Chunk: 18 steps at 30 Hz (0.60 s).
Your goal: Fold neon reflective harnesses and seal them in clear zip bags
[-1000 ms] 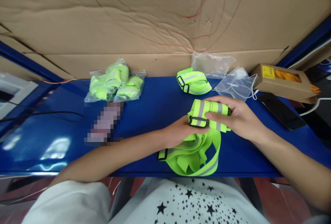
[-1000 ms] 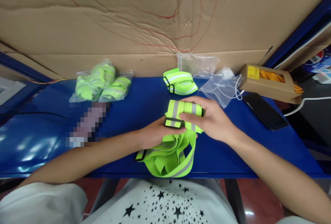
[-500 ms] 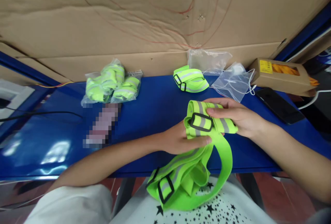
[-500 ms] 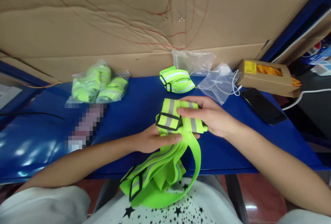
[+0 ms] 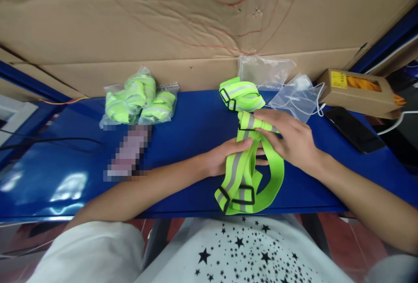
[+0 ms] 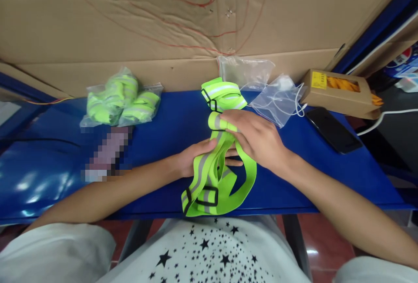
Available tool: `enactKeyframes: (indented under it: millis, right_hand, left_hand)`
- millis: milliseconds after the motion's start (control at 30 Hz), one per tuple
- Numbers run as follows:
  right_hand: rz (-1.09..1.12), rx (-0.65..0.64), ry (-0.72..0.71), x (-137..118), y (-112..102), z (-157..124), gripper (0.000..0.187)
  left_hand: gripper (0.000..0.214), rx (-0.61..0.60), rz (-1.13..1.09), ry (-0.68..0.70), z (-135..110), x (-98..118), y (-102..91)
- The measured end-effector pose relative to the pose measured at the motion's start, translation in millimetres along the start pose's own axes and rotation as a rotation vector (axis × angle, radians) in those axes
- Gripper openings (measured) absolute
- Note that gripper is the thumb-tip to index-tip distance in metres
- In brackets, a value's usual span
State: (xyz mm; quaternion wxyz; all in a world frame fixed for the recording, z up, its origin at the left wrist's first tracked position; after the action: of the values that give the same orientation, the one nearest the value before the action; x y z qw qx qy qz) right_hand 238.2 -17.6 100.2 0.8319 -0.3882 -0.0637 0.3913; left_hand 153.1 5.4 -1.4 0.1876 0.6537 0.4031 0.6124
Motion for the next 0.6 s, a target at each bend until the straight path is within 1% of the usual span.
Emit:
enactKeyframes:
  millis: [100, 167, 200, 267, 367, 400, 433, 500, 533, 600]
  right_hand:
    - [0.03, -0.153, -0.066, 1.8, 12.7, 2.5, 0.037]
    - [0.125, -0.221, -0.056, 3.5, 18.0, 3.4, 0.035]
    - [0.191, -0.236, -0.023, 6.0, 19.6, 3.4, 0.035]
    - [0.309, -0.199, 0.11, 17.1, 18.6, 2.9, 0.034]
    - [0.383, -0.037, 0.37, 40.5, 9.4, -2.6, 0.03]
    - [0.385, 0.01, 0.424, 45.0, 5.6, -4.4, 0.029]
    - [0.382, 0.042, 0.447, 46.4, 2.0, -5.0, 0.028]
    - [0.329, 0.074, 0.418, 42.2, -6.1, -3.2, 0.028]
    - [0.278, 0.075, 0.367, 36.6, -9.8, -1.1, 0.031]
    - [0.174, 0.02, 0.193, 18.9, -10.5, 3.5, 0.039]
  left_hand:
    - [0.05, 0.038, -0.005, 0.003, 5.7, -2.6, -11.3]
    - [0.048, 0.087, -0.019, 0.007, 6.9, -3.5, -18.6]
    - [0.048, 0.106, -0.026, 0.009, 6.4, -3.5, -20.7]
    - [0.045, 0.127, -0.03, -0.001, 4.1, -3.7, -20.8]
    - [0.044, 0.114, -0.003, -0.087, -0.2, -8.1, -13.7]
    - [0.043, 0.11, 0.004, -0.117, -1.4, -9.5, -11.4]
    - [0.043, 0.11, 0.008, -0.136, -2.4, -10.0, -9.9]
    - [0.041, 0.13, 0.014, -0.159, -3.3, -10.2, -9.7]
    - [0.039, 0.156, 0.017, -0.166, -3.5, -10.3, -11.6]
    - [0.034, 0.232, 0.022, -0.171, -4.0, -10.3, -18.3]
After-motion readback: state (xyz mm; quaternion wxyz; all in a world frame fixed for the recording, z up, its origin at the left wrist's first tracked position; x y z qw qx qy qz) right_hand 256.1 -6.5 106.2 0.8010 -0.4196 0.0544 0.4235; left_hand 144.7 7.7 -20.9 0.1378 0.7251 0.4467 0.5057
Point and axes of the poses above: each hand's wrist, its own z-axis towards the middle knuckle, its own y-axis out of the palm, x = y × z, the point moved 9 cm from there along z, towards the middle knuckle, and after that the axes turned 6 degrees about -y, right-handed, at the moved point
